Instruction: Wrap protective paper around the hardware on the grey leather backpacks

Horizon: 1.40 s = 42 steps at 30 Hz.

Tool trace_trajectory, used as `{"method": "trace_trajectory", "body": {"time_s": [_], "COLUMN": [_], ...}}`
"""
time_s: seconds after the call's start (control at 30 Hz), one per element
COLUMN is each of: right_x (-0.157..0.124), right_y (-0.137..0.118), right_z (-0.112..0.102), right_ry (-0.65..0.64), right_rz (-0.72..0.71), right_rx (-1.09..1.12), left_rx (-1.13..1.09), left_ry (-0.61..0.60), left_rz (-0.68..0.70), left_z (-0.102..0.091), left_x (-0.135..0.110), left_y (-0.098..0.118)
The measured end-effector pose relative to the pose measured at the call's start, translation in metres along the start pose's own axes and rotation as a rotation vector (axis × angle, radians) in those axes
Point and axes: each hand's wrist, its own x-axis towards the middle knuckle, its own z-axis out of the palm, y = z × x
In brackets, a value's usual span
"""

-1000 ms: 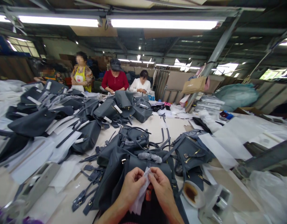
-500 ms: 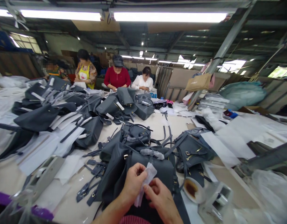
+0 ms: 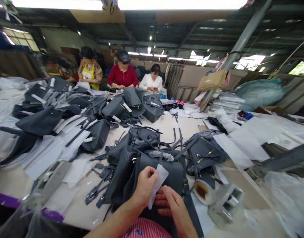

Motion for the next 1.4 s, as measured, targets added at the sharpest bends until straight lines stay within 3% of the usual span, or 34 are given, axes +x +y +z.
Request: {"method": "trace_trajectory", "body": {"time_s": [0.17, 0.33, 0.63, 0.9, 1.13, 1.27, 1.4], "right_x": [-0.002, -0.003, 0.004, 0.013, -0.003, -0.013, -0.005], "right_y": [-0.002, -0.001, -0.005, 0.012, -0.003, -0.018, -0.02], "right_z": [0.011, 0.007, 0.007, 0.004, -0.002, 0.001, 0.003], "right_ry": [-0.004, 0.012, 0.021, 0.071, 0.348, 0.283, 0.267], "right_rz": [-0.122, -0.086, -0.176, -0.114, -0.33, -0.329, -0.296], "right_rx": [-0.052, -0.046, 0.042, 0.133, -0.225, -0.185, -0.089], "left_rx": [-0.03, -0.067, -0.094, -0.209, -0.085, 0.013, 0.015], "left_ry": [0.011, 0.0, 0.004, -0.057, -0.006, 0.072, 0.035], "left_rz": [-0.011, -0.063, -0.02, -0.139, -0.028, 0.098, 0.074], "left_z": [0.005, 0.004, 0.008, 0.004, 0.006, 0.009, 0.01], "left_x": [0.001, 0.001, 0.0, -0.001, 0.003, 0.0, -0.006], "left_y": [-0.005, -0.005, -0.004, -0.005, -0.014, -0.013, -0.007]}}
